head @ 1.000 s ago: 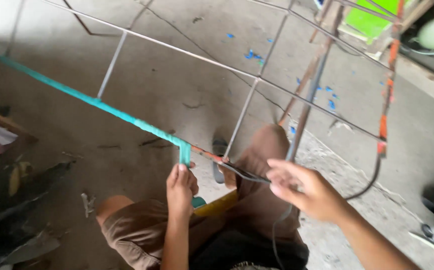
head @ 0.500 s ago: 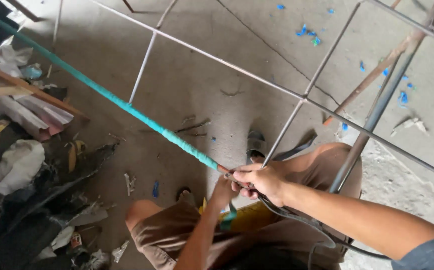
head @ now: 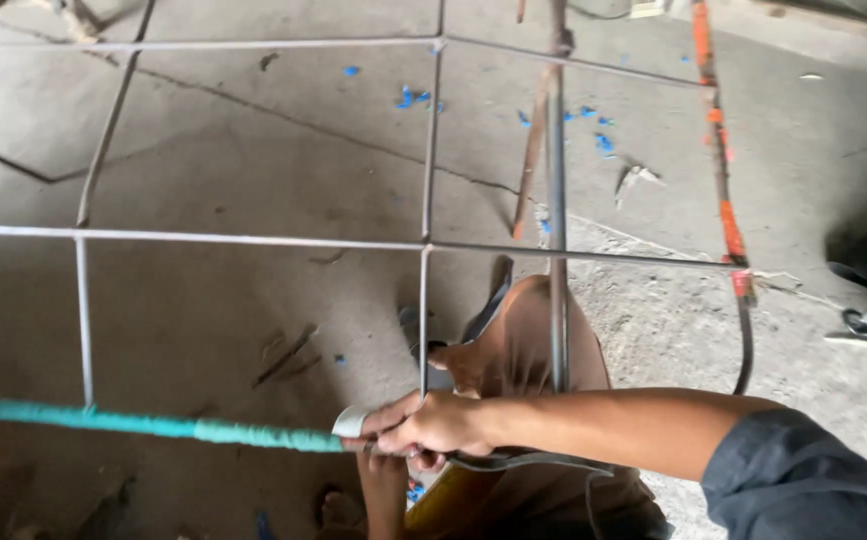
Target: Wrapping a metal wire frame with a long strip of fabric to prepare it for upholstery.
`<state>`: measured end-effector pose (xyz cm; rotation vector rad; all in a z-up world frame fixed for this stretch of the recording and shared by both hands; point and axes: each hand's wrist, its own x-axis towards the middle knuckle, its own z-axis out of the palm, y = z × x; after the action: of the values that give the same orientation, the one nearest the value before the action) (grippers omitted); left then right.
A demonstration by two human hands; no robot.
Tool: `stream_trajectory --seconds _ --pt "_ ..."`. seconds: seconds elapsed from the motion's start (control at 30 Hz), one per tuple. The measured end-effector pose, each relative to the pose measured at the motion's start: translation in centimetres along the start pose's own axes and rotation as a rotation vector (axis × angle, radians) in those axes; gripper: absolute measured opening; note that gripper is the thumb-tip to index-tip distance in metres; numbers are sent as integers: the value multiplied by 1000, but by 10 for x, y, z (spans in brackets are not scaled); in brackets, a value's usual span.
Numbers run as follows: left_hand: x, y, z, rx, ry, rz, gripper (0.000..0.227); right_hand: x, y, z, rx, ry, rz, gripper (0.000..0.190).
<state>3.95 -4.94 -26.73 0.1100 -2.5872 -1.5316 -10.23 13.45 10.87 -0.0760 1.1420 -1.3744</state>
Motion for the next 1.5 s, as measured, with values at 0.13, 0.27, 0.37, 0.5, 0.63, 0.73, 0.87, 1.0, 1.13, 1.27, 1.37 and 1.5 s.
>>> stream_trajectory --seconds 0.13,0.27,0.37,0.5,0.63,0.73,0.87,1.0,1.13,1.27,1.37,1.5 --pt "4 213 -61 -62 287 -745 35 4 4 -4 70 -25 -5 47" --pt "-7 270 -85 -50 811 -485 43 2 5 -2 74 -33 20 41" --pt "18 308 -118 170 680 -288 50 -3 -1 3 53 31 23 39" --pt "64 310 -144 384 85 -612 55 -5 -6 7 19 40 9 43" --pt "62 330 -152 106 40 -744 39 -2 0 4 34 42 38 35" --pt "30 306 -123 -640 358 -460 19 6 11 -4 57 19 19 19" --pt "-24 304 -94 -614 601 -329 53 4 11 1 -17 105 16 29" --pt "-70 325 -83 -573 612 -607 68 -4 1 -1 -47 172 9 24" --pt "-66 251 -43 -511 503 -751 58 -4 3 0 40 139 43 16" --pt "65 212 -11 -81 187 -598 41 9 18 -13 59 194 71 25" --pt "140 252 -74 -383 -132 -138 31 8 18 -9 68 239 13 35" --pt "146 245 -109 -1245 -456 39 28 -9 -11 16 41 222 -23 32"
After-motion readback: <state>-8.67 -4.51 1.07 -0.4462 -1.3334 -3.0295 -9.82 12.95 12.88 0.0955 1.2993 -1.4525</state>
